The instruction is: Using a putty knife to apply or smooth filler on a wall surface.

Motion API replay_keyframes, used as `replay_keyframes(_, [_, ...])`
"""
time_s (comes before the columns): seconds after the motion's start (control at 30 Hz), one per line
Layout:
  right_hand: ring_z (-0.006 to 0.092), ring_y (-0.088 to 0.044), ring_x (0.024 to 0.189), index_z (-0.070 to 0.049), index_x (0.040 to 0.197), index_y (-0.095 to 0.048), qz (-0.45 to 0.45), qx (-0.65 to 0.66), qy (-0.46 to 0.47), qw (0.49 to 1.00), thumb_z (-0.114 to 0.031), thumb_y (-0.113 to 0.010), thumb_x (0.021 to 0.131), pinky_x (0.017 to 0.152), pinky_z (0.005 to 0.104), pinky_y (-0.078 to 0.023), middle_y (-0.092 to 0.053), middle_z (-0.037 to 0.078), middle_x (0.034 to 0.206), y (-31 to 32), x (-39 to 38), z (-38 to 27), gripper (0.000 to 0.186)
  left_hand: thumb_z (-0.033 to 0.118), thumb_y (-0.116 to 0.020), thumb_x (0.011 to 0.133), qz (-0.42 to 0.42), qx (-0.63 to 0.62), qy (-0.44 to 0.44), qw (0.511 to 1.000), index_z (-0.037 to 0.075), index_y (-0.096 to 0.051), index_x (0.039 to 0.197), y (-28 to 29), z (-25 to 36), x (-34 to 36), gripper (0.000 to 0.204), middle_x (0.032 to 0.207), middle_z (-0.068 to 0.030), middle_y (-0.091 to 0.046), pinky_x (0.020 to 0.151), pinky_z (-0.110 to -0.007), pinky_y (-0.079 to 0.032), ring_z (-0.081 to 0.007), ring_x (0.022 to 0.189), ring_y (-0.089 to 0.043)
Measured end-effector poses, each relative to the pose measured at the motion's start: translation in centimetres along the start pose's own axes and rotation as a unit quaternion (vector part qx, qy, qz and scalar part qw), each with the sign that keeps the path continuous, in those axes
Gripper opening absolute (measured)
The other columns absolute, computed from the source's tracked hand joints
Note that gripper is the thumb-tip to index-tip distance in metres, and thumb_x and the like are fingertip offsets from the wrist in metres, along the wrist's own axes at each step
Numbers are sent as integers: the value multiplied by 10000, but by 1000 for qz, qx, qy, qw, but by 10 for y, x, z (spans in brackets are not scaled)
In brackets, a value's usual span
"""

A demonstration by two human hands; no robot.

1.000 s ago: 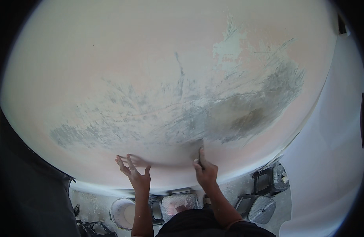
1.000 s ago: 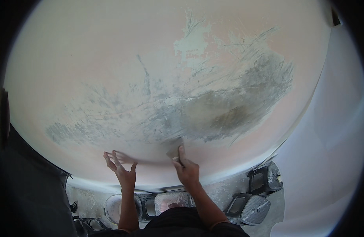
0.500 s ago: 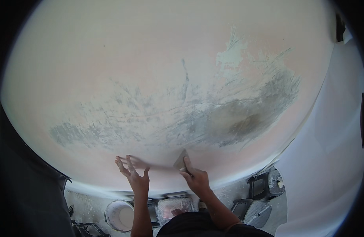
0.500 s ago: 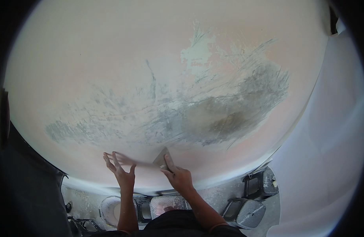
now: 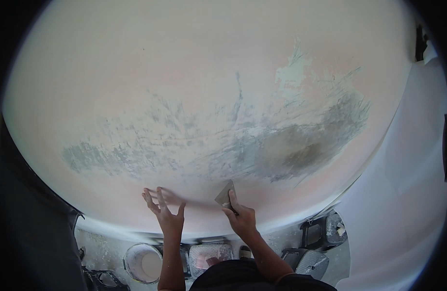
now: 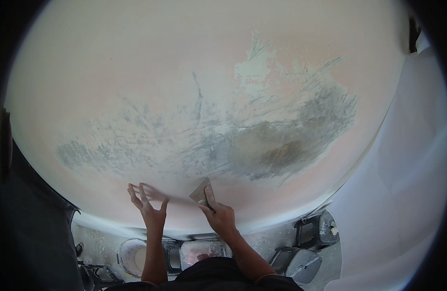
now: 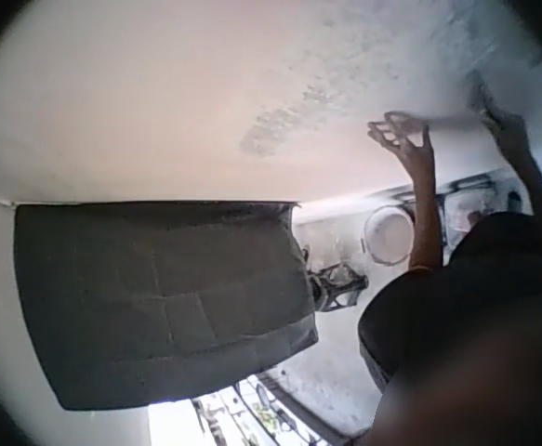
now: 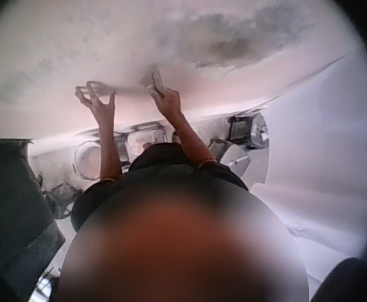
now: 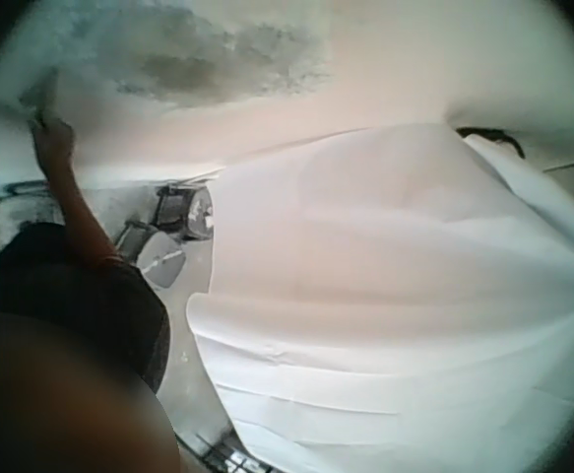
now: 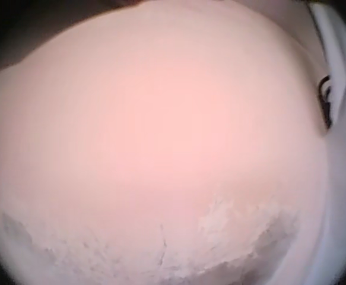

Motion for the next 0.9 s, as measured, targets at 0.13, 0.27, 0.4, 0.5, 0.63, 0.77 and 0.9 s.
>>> replay_keyframes(0.13, [315,-678,649,-66,1384,-491,42,23,-55,997,-195,-720,844,590,342,-529,-668,180,738,11,4,9,601,132,-851,662,-10,6,-7,1000,156,-262,1504,-1,-10,-2,1028,1562,-236,-53,1077,-594,-334,-482,1435,-67])
replay_keyframes(0.27, [136,-601,589,10,1384,-455,0,8,46,999,-73,-678,851,612,247,-496,-631,152,693,-4,2,0,583,118,-855,645,-13,8,-9,1000,138,-263,1502,-3,-7,0,1042,1563,-239,-51,1094,-586,-300,-470,1440,-62])
replay_keyframes(0.4, [285,-680,641,-69,1397,-474,70,26,-19,997,-172,-724,838,591,331,-523,-664,176,738,10,6,9,621,102,-858,633,-9,-6,-5,1000,120,-234,1508,-4,-11,-1,1075,1561,-250,-37,1115,-583,-255,-460,1444,-60])
replay_keyframes(0.5, [266,-695,677,-66,1402,-467,-21,17,-18,999,-177,-731,830,614,318,-531,-681,172,780,0,1,13,639,133,-849,665,-4,5,-8,1000,147,-259,1504,-5,-4,0,1025,1561,-241,-34,1077,-603,-320,-484,1436,-60])
replay_keyframes(0.63, [137,-619,613,-21,1390,-463,86,46,-22,995,-92,-687,842,631,258,-503,-636,143,715,19,7,14,596,127,-847,668,6,9,-14,1000,139,-257,1502,-5,-6,0,1022,1562,-240,-27,1076,-605,-318,-483,1437,-53])
replay_keyframes(0.77, [155,-611,590,-26,1396,-460,18,45,-27,998,-78,-678,837,617,271,-500,-622,145,697,17,10,1,602,120,-843,672,-4,11,-3,1000,137,-245,1504,-3,-4,0,1025,1560,-246,-23,1078,-604,-319,-484,1437,-52])
replay_keyframes(0.9, [187,-623,592,-49,1391,-478,-9,-21,2,1000,-102,-732,808,626,280,-506,-634,178,712,12,4,8,638,134,-844,673,2,16,-1,1000,140,-241,1505,-5,-3,0,1028,1559,-251,-22,1070,-604,-335,-482,1437,-53])
Point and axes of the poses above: each hand's wrist, its own x-axis towards the middle knuckle, its own y-axis out of the back of the hand, z = x × y, the point moved 5 cm from there along x, towards the middle knuckle
